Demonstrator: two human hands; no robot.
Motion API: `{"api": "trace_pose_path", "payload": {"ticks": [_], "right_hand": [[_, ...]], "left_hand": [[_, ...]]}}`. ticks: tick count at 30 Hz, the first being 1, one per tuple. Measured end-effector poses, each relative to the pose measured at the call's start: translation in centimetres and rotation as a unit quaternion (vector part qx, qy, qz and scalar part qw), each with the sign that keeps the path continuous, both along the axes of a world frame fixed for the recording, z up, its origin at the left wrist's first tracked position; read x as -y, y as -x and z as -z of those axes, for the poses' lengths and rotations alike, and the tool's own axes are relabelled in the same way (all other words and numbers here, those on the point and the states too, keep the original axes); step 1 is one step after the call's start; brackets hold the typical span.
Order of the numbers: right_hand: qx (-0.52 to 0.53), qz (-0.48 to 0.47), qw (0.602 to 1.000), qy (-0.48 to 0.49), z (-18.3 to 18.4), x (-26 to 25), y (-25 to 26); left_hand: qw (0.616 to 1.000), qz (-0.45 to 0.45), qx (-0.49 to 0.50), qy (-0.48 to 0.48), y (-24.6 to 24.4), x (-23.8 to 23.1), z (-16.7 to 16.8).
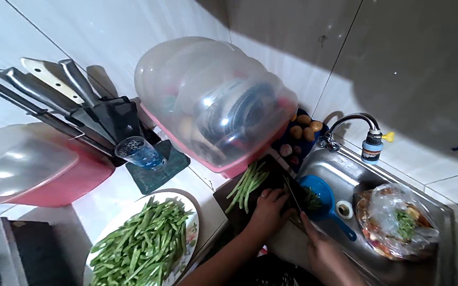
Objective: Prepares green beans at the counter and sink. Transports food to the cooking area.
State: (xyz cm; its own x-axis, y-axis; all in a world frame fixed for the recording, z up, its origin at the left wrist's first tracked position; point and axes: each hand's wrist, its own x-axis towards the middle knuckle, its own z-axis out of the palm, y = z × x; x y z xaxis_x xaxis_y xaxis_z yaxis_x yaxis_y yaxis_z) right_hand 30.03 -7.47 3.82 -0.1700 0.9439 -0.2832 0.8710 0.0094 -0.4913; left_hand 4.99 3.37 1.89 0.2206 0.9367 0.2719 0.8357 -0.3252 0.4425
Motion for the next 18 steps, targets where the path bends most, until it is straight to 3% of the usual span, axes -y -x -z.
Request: {"api": "trace_pose_path", "payload": {"ticks": [3,8,13,18], "right_hand": [[-0.003,-0.015,1.000,0.020,-1.9,1.1,-0.5],[0.043,-0.011,0.999,0.010,-0.7,1.0,-0.1],[0.136,0.010,0.988,-0.066,0.8,0.0,1.1],[0.098,0.018,0.994,-0.049,-0.1,-0.3,-0.1]], "left_hand": [[1.000,-0.007,0.007,-0.002,0.0,-0.2,-0.2],[1.000,0.009,0.008,0.000,0.3,0.1,-0.3],[1.000,0.014,-0.018,0.001,0.3,0.7,-1.1],[1.000,0.000,-0.029,-0.001,0.1,0.5,-0.3]]}}
